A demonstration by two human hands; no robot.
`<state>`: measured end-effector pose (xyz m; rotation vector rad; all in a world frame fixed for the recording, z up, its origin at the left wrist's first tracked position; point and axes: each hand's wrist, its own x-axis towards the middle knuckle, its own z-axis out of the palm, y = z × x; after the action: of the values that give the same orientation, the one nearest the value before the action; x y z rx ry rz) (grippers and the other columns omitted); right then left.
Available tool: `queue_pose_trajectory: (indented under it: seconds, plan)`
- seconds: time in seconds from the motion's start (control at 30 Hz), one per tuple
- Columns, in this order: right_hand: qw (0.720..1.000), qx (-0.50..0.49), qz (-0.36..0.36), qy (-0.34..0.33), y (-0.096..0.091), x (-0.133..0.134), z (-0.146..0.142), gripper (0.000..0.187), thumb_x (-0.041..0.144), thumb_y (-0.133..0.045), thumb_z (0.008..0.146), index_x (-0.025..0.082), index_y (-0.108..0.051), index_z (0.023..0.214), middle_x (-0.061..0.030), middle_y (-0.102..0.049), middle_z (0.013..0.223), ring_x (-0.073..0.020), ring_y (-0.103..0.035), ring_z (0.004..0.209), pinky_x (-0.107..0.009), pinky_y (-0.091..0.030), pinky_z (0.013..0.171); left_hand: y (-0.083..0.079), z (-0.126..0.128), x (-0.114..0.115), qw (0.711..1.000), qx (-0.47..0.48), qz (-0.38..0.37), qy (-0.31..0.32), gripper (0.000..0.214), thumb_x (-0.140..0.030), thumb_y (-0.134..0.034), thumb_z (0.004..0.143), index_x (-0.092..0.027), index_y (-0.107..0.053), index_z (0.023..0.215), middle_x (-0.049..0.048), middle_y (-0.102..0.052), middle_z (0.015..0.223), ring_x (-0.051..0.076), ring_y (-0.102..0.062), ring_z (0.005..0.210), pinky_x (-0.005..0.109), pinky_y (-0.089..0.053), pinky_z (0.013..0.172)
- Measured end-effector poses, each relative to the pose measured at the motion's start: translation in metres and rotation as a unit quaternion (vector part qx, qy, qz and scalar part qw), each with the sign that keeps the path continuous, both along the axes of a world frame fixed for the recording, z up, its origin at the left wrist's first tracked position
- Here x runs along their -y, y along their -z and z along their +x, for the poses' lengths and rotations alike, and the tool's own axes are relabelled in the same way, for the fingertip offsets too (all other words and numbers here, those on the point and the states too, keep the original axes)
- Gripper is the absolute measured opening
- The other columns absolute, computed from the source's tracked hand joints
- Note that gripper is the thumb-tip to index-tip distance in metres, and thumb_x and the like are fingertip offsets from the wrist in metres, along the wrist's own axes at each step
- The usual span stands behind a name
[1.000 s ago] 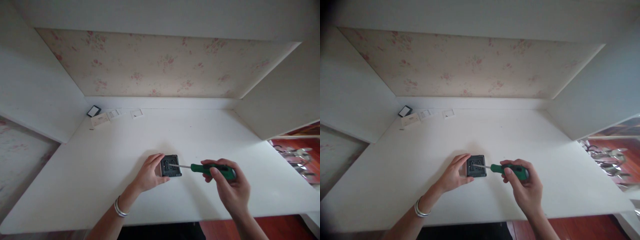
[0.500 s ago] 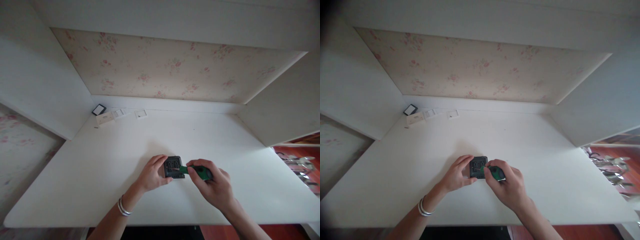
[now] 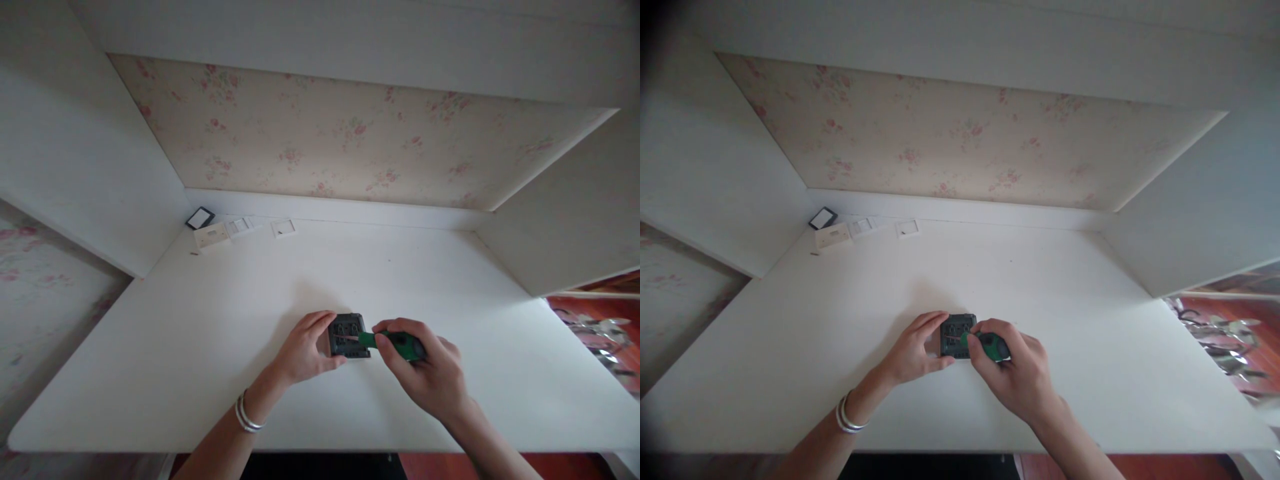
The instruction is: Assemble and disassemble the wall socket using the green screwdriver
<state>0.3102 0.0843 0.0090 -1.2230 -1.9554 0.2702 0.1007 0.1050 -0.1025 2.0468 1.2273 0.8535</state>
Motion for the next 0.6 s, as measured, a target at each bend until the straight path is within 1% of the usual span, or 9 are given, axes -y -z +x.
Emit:
queue_pose_trajectory:
  seconds: [0.17,0.27,0.33,0.43,0.47,0.53,0.6]
  plan:
    - [1.000,0.012,0.007,-0.006,0.000,-0.002,-0.003,0.014,0.023,-0.060,0.082,0.024,-0.054,0.095,0.0004,-0.070,0.081,-0.0109,-0.065,0.064,-0.020,-0.051,0.058,0.000,0.000,0.000,1.000,0.000,-0.003,0.001,0.077,-0.041,-0.077,0.064,-0.024,-0.045,0.133,0.0077,-0.051,0.133,0.025,-0.048,0.122,0.044,-0.042,0.106]
    - [1.000,0.015,-0.013,-0.017,-0.007,-0.005,-0.006,0.013,0.025,-0.060,0.084,0.023,-0.054,0.095,0.0004,-0.069,0.081,-0.0103,-0.063,0.063,-0.020,-0.049,0.059,0.001,0.000,0.001,1.000,0.002,0.002,0.000,0.077,-0.040,-0.076,0.064,-0.024,-0.045,0.132,0.0074,-0.051,0.133,0.024,-0.049,0.121,0.043,-0.042,0.106]
    - [0.997,0.030,-0.059,-0.026,-0.017,-0.010,-0.011,0.012,0.029,-0.058,0.086,0.023,-0.054,0.096,0.0006,-0.068,0.079,-0.0096,-0.061,0.060,-0.019,-0.047,0.057,0.002,0.000,0.001,1.000,0.004,0.006,0.001,0.077,-0.039,-0.076,0.064,-0.025,-0.044,0.133,0.0076,-0.052,0.132,0.025,-0.049,0.121,0.043,-0.042,0.106]
    - [0.984,0.089,-0.141,-0.064,-0.038,-0.023,-0.020,0.015,0.035,-0.053,0.089,0.023,-0.055,0.098,0.0011,-0.065,0.075,-0.0097,-0.058,0.057,-0.020,-0.043,0.052,0.001,0.001,0.000,1.000,0.001,0.006,0.001,0.076,-0.038,-0.077,0.064,-0.024,-0.046,0.131,0.0075,-0.052,0.132,0.025,-0.049,0.121,0.043,-0.042,0.106]
    - [0.979,0.112,-0.150,-0.081,-0.046,-0.028,-0.023,0.018,0.035,-0.053,0.089,0.023,-0.054,0.101,0.0004,-0.065,0.079,-0.0106,-0.059,0.060,-0.021,-0.044,0.055,0.000,0.001,0.000,1.000,-0.001,0.006,0.001,0.075,-0.038,-0.077,0.064,-0.023,-0.046,0.131,0.0073,-0.051,0.132,0.024,-0.048,0.121,0.042,-0.041,0.106]
    - [0.971,0.140,-0.146,-0.128,-0.060,-0.037,-0.027,0.023,0.032,-0.053,0.089,0.022,-0.050,0.110,-0.0025,-0.065,0.092,-0.0122,-0.060,0.070,-0.022,-0.045,0.061,-0.002,0.002,0.000,1.000,-0.004,0.005,0.001,0.073,-0.038,-0.077,0.064,-0.023,-0.048,0.129,0.0068,-0.051,0.132,0.024,-0.047,0.122,0.041,-0.041,0.107]
    - [0.956,0.164,-0.154,-0.186,-0.072,-0.045,-0.029,0.023,0.028,-0.052,0.090,0.023,-0.049,0.111,-0.0026,-0.064,0.096,-0.0122,-0.060,0.074,-0.022,-0.044,0.064,-0.003,0.002,0.000,1.000,-0.005,0.005,0.000,0.071,-0.039,-0.077,0.064,-0.023,-0.049,0.128,0.0069,-0.052,0.132,0.024,-0.047,0.122,0.042,-0.041,0.107]
